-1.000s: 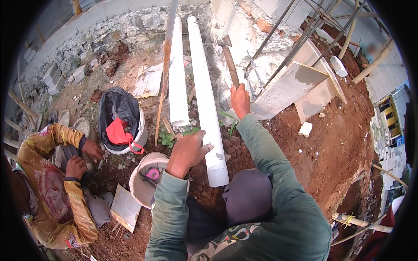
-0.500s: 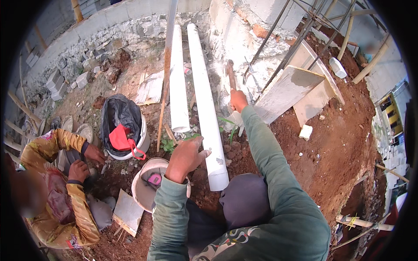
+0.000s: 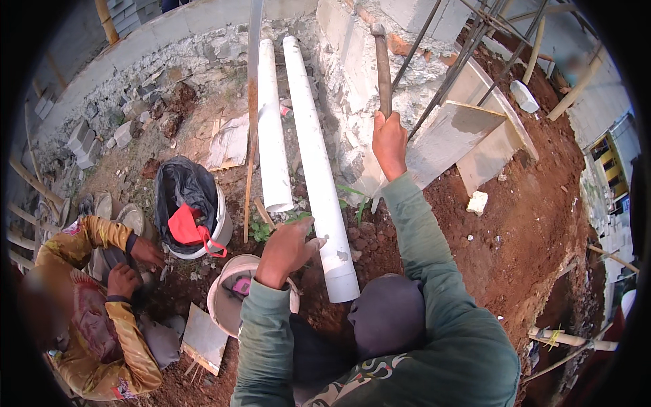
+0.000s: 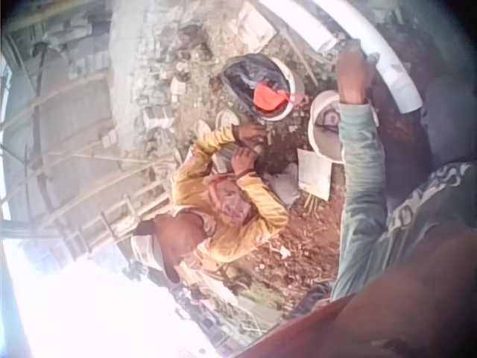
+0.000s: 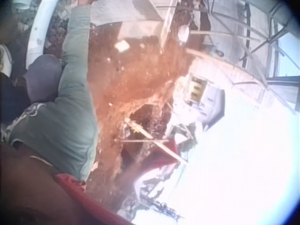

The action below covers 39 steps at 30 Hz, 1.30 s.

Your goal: The person uses a hammer and chisel to chip away at a concrete slab, repeatedly striking the chisel to break off pieces. The person occasionally wipes the surface with their hand to clear debris.

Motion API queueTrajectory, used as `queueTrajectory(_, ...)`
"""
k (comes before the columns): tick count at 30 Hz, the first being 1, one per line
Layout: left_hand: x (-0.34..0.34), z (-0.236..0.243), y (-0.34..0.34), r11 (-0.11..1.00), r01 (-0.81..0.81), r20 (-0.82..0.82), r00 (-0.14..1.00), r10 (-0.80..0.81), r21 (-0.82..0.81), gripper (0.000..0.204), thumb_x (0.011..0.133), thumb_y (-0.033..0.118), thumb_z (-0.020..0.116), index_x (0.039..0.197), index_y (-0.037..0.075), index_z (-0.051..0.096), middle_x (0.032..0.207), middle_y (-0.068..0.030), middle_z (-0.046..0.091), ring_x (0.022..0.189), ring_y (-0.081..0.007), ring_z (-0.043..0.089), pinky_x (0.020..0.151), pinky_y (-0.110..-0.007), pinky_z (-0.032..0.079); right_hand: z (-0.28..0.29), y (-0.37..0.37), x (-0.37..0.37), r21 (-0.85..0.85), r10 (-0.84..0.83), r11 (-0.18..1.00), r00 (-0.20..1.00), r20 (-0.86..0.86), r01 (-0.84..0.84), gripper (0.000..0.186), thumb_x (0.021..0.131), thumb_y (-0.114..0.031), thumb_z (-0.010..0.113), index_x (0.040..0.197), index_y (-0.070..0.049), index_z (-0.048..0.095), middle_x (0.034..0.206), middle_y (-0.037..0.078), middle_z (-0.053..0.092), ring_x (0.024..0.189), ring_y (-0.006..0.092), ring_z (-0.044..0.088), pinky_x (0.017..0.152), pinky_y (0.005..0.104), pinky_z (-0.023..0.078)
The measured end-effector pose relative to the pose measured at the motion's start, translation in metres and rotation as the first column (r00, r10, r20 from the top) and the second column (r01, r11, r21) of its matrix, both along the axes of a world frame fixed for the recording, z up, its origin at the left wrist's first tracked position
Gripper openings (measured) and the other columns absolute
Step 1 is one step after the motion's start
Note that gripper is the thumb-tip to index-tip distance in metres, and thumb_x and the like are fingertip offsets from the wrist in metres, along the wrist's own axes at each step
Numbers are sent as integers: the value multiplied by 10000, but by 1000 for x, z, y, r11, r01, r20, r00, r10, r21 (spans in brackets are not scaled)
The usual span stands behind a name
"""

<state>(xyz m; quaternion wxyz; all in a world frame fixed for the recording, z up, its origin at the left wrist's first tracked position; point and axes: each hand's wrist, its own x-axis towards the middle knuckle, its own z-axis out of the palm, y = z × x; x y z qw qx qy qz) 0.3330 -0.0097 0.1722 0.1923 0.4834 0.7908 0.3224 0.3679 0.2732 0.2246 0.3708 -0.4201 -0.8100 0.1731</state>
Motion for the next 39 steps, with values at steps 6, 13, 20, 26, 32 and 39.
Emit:
queueTrajectory(6, 7, -2, 3, 1000, 28, 51, 998, -28, -6, 492, 843, 298, 709, 1189, -41, 623, 1055, -260, 670, 988, -410, 641, 885, -464, 490, 12, -11, 10, 104, 106, 990, 992, -68, -98, 348, 976, -277, 557, 933, 69, 546, 711, 313, 620, 715, 507, 630, 620, 549, 483)
queueTrajectory(13, 6, 4, -3, 999, 40, 8, 999, -40, -32, 493, 848, 299, 701, 1204, -32, 614, 1057, -254, 669, 990, -413, 634, 871, -463, 492, -2, 12, 8, 42, -16, 999, 1000, 13, 15, 382, 973, -292, 541, 953, 87, 577, 781, 324, 645, 773, 521, 634, 720, 565, 497)
queueTrajectory(20, 4, 15, -9, 997, 45, 64, 997, -41, -56, 490, 841, 296, 705, 1190, -37, 616, 1076, -259, 661, 1018, -408, 626, 873, -469, 492, -27, 1, 18, 147, 151, 979, 985, -77, -139, 361, 988, -285, 536, 941, 73, 559, 732, 306, 627, 726, 499, 630, 641, 551, 470)
queueTrajectory(26, 2, 15, -6, 999, 24, 51, 998, -22, -45, 495, 843, 286, 702, 1201, -41, 602, 1074, -248, 664, 1014, -403, 630, 865, -466, 494, -5, 6, 7, 25, -31, 999, 998, 51, 30, 397, 988, -309, 529, 915, 79, 577, 779, 320, 645, 769, 507, 639, 674, 555, 487)
queueTrajectory(32, 9, 12, -7, 999, 41, 36, 999, -41, 11, 479, 838, 273, 709, 1185, -44, 613, 1080, -248, 665, 999, -411, 636, 871, -467, 493, -6, 2, 6, 123, 95, 988, 995, -8, -93, 413, 971, -340, 552, 917, 68, 589, 752, 324, 638, 772, 509, 637, 688, 564, 488)
queueTrajectory(39, 5, 14, -10, 999, 14, 27, 1000, -14, 30, 484, 839, 273, 707, 1184, -52, 610, 1080, -265, 659, 1017, -414, 631, 880, -466, 489, 3, 5, 1, -50, -17, 998, 990, 143, 25, 383, 969, -313, 545, 964, 69, 553, 813, 332, 650, 814, 501, 647, 722, 561, 508)
